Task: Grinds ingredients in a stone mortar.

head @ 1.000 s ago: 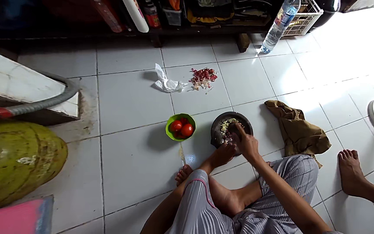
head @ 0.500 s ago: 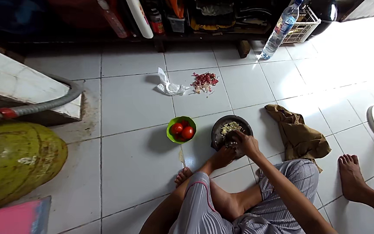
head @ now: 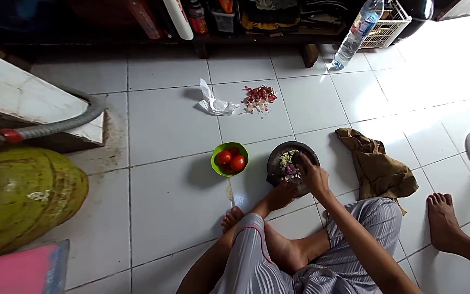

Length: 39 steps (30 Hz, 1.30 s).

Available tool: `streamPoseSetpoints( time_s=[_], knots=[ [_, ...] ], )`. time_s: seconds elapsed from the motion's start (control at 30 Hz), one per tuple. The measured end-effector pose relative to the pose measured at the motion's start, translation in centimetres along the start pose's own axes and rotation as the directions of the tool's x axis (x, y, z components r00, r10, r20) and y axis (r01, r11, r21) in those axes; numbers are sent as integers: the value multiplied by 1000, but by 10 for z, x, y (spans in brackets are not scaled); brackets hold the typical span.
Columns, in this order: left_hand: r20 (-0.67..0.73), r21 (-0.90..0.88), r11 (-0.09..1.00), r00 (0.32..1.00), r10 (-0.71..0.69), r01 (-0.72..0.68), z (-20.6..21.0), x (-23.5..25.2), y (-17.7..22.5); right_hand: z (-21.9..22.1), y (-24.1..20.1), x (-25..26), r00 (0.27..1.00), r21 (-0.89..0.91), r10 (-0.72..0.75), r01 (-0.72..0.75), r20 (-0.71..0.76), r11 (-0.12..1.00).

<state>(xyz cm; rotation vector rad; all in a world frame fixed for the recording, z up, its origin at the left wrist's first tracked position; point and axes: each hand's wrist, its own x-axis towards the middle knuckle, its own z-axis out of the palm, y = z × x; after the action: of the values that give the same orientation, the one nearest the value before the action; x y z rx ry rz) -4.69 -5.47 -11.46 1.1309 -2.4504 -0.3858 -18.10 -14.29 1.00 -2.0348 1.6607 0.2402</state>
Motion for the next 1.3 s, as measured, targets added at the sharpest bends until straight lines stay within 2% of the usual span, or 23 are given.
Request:
streamPoseSetpoints(
  time_s=[0.03, 0.1, 0.17, 0.2, 0.23, 0.3, 0.33, 0.37, 0.4, 0.47, 0.53, 0.6, 0.7, 0.73, 0.77, 0.87, 0.93, 1.0, 1.07, 1.17, 1.2, 1.3],
  knots=[
    [43, -8, 1000, 999, -14, 14, -1, 1, 1, 8, 4, 4, 998, -40, -10, 13, 69, 999],
    [42, 38, 999, 999, 8, -9, -1, 3, -2, 2, 6, 9, 989, -45, 2, 5, 151, 999],
    [93, -17, 1000, 996, -6, 8, -4, 2, -1, -17, 6, 7, 992, 27, 41, -45, 122, 999],
    [62, -25, 1000, 998, -3, 4, -3, 1, -1, -21, 5, 1, 996, 43, 52, -55, 67, 998],
    [28, -12, 1000, 1000, 1, -1, -1, 0, -1, -19, 5, -4, 999, 44, 49, -50, 5, 998],
    [50, -23, 999, 999, -22, 23, -1, -1, 1, -2, 9, -8, 999, 0, 13, -13, -42, 1000],
    [44, -21, 999, 999, -30, 31, 1, -2, 2, 8, 12, -6, 1000, -39, -4, 3, -3, 999],
    [-75, 31, 1000, 997, 5, -2, 7, -1, 0, 14, 14, -4, 999, -71, -6, 10, 54, 997],
    [-114, 50, 999, 993, 25, -19, 7, 0, -1, 12, 13, -1, 995, -86, 2, 7, 95, 996],
    [-16, -5, 1000, 1000, 2, -2, -1, 2, -1, -9, 6, 0, 992, -55, 46, -39, 116, 998],
    [-51, 1, 1000, 998, 23, -23, 1, -1, 1, -15, 2, -8, 998, 4, 56, -56, 17, 998],
    [-80, 29, 999, 997, 21, -19, 3, -1, 0, -3, 4, -8, 998, 19, 7, -6, -63, 1000],
    [-65, 37, 999, 998, 15, -13, 5, 1, -2, 7, 6, 3, 992, -85, 5, 6, 130, 996],
    [-3, 13, 1000, 1000, 3, -3, 0, 3, -2, -2, 3, 6, 987, -93, 20, -4, 163, 996],
    [32, -16, 1000, 999, -6, 7, -4, 4, -2, -13, 0, 7, 986, -82, 32, -19, 164, 996],
    [-58, 10, 1000, 998, 17, -16, 2, 0, -2, -18, -5, -3, 999, -5, 28, -28, 34, 1000],
    [16, 0, 1000, 1000, -9, 9, 0, 1, 0, -3, -3, 0, 999, -8, 5, -4, 48, 1000],
    [135, -7, 1000, 990, -29, 30, -6, 3, 0, 3, -1, 7, 987, -46, 16, -8, 157, 999],
    [62, 8, 1000, 998, 8, -9, -2, 3, -4, -13, -4, 10, 983, -35, 33, -27, 183, 999],
    [-116, 58, 997, 992, 53, -46, 9, -2, -4, -17, -6, -1, 997, 19, 35, -36, 66, 999],
    [-106, 51, 998, 993, 44, -38, 7, -1, -2, -11, -4, -1, 998, 12, 24, -25, 54, 1000],
    [116, -16, 1000, 993, -24, 26, -5, 2, 1, -1, 0, 9, 984, -41, 39, -32, 173, 999]
  ],
)
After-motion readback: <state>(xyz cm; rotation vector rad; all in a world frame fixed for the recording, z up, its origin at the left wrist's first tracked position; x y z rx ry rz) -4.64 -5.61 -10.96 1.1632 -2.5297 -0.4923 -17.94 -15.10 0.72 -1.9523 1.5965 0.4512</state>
